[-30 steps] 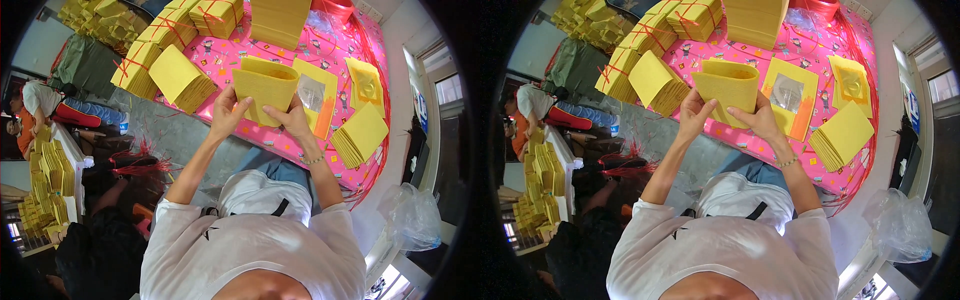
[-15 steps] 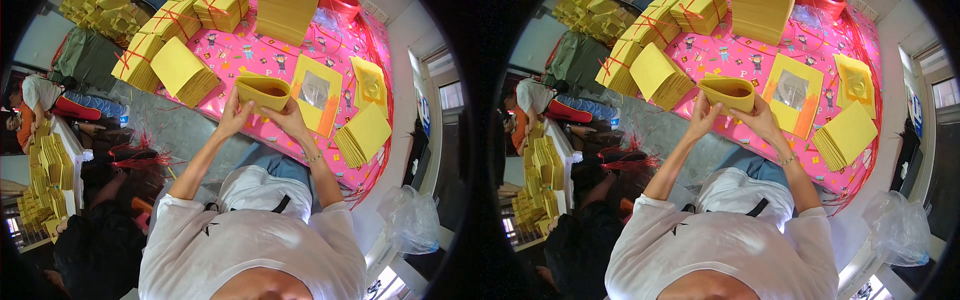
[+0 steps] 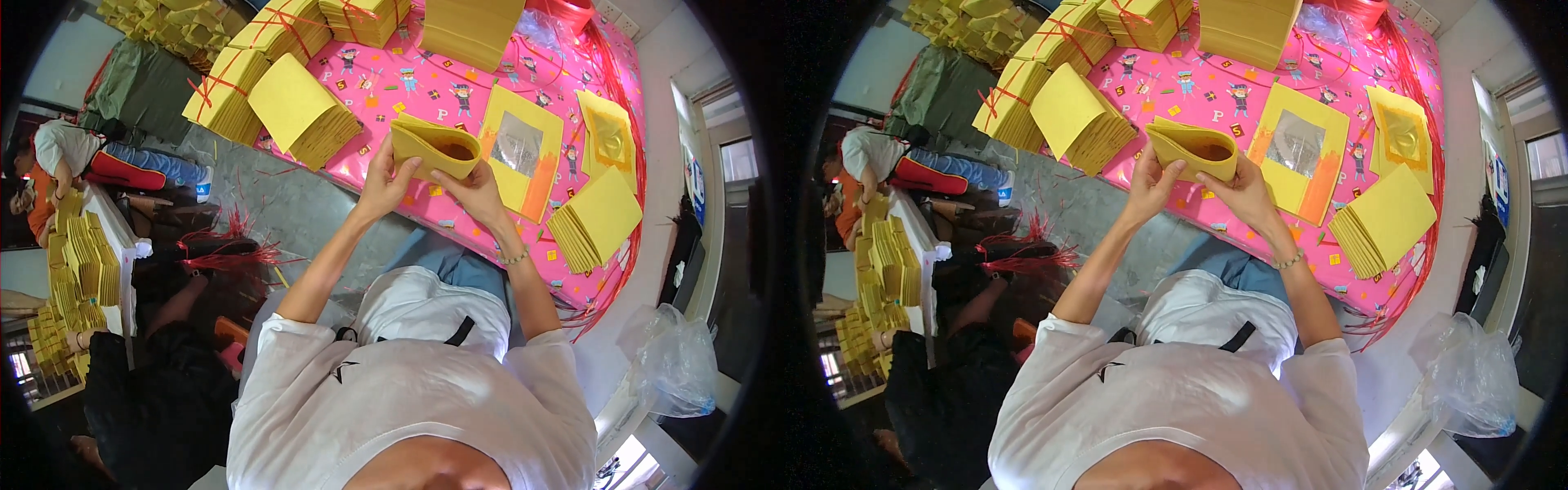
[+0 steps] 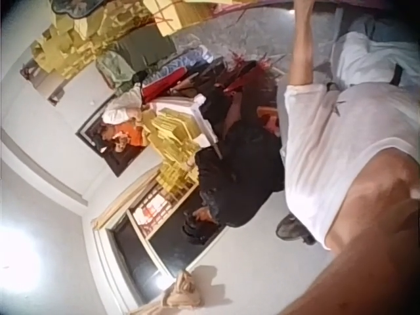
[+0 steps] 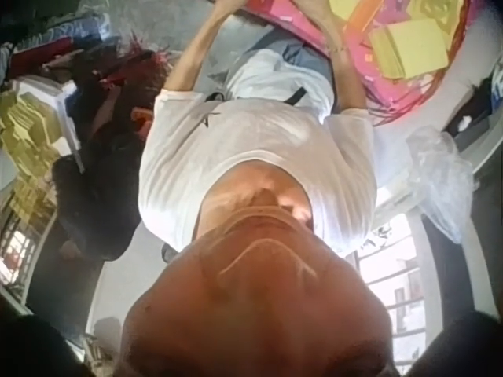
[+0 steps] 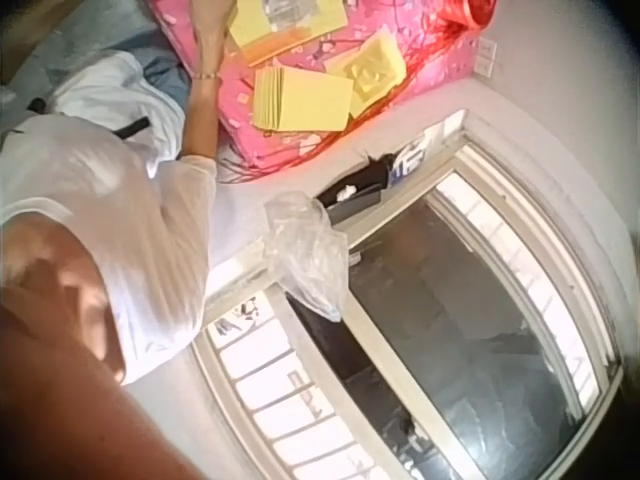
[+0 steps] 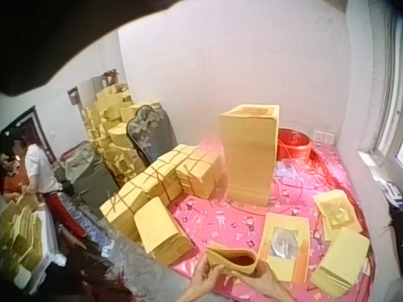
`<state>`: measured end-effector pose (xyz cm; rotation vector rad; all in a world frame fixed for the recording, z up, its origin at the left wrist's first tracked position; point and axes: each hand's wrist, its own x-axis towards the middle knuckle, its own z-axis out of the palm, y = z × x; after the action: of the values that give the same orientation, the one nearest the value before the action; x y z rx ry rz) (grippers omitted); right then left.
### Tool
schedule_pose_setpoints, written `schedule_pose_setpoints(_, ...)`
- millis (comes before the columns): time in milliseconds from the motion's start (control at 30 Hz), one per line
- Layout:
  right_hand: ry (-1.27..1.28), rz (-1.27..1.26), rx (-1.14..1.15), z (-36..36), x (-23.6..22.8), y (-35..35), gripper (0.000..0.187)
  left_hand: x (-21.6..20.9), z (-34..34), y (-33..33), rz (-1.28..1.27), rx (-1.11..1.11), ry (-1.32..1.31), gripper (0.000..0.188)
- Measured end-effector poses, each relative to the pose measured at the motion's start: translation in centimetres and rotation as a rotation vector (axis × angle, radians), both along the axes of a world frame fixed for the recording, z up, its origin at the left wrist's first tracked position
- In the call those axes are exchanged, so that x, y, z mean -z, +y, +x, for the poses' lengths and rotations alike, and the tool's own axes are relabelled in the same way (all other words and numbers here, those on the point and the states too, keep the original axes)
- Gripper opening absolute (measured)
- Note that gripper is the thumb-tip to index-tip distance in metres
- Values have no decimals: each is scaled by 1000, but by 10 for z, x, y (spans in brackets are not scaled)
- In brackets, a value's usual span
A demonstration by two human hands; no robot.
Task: Folding and stacking sheets of joss paper.
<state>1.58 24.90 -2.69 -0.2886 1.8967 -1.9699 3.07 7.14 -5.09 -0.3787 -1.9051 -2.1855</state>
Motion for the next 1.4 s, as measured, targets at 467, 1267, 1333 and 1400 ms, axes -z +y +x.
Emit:
schedule_pose_setpoints(467, 478, -74, 119, 25, -64, 9, 58, -33, 13, 1, -271, -167, 188, 17)
schedule_pose_setpoints(1267, 476, -78, 144, 26, -68, 2, 46, -41, 15, 5, -318, -203, 208, 19)
schedule_pose_setpoints(1333, 476, -67, 143, 26, -68, 2, 46, -41, 16, 5, -317, -206, 200, 19)
schedule_pose_setpoints(1400, 465, -91, 143, 27, -67, 1, 45, -41, 17, 4, -322, -207, 202, 19)
